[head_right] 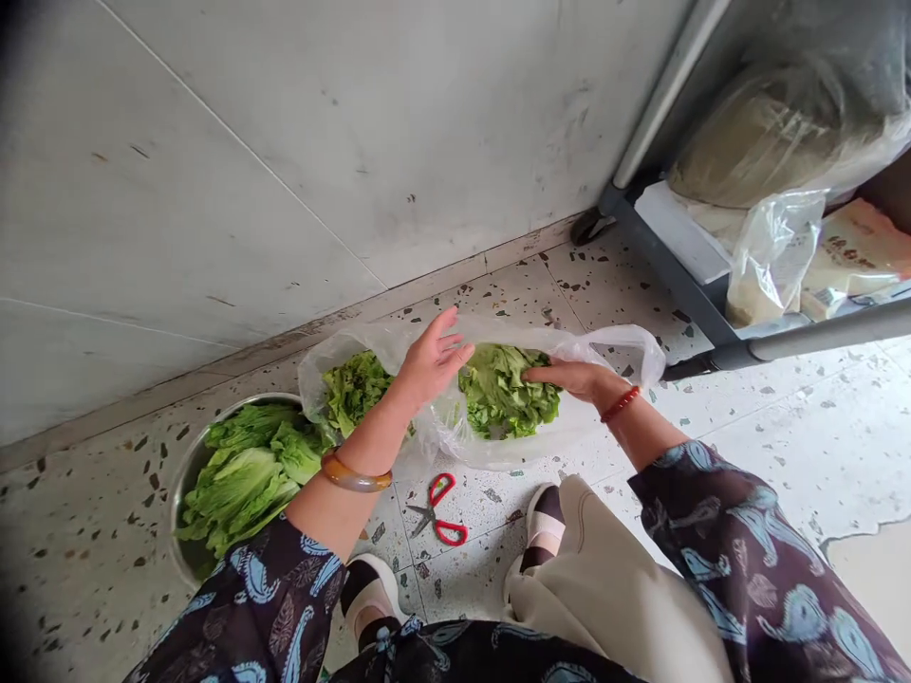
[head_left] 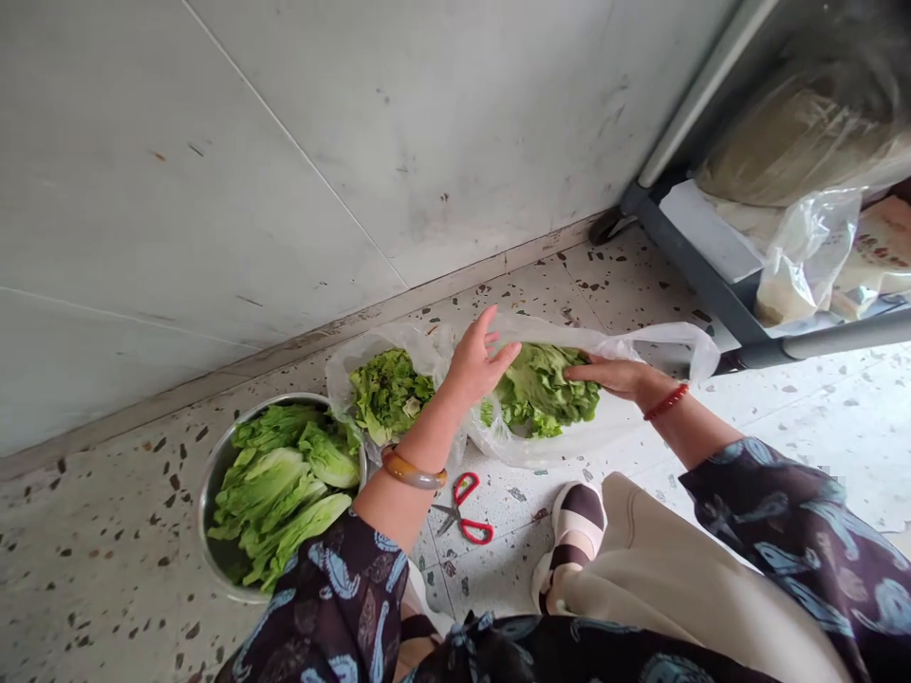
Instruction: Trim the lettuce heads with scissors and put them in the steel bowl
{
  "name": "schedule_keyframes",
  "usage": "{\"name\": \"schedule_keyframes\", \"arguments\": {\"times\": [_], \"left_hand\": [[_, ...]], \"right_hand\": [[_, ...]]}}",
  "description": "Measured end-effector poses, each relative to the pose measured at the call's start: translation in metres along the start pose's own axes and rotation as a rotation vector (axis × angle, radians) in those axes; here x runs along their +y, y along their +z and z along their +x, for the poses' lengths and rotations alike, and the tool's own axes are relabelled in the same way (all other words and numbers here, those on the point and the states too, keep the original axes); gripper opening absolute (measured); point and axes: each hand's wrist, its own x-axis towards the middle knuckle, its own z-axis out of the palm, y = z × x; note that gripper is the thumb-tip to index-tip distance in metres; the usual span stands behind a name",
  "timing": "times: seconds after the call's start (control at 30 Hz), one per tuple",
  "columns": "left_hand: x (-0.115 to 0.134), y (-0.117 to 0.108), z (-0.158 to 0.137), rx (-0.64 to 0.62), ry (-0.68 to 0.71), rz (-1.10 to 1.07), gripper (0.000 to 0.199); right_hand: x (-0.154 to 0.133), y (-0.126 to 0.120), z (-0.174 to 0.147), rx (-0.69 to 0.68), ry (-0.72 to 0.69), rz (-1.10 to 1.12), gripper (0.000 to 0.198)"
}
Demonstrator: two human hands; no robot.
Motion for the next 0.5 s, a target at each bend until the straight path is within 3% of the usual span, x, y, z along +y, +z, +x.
{"name": "schedule_keyframes", "arguments": {"times": [0.1,0.27,0.4,0.5], "left_hand": [[0.009,-0.008,-0.008,0.018,-0.082,-0.184,0.075],[0.022,-0.030,-0.023,0.105,-0.139,-0.475,0.065],[0.034,-0.064,-0.050,0.055,-0.159,-0.518,0.061],[0.040,-0.095,-0.080,-0.017,-0.157,-0.534,0.066]], "right_hand": [[0.002,0.014,-0.022,-0.134,0.057,0.242,0.058],[-0.010,0.041,-0.040,-0.023,-0.098,0.440,0.042],[-0.044,0.066,-0.029,0.019,-0.154,0.517,0.035],[-0.085,0.095,-0.008,-0.020,-0.141,0.428,0.037]]}}
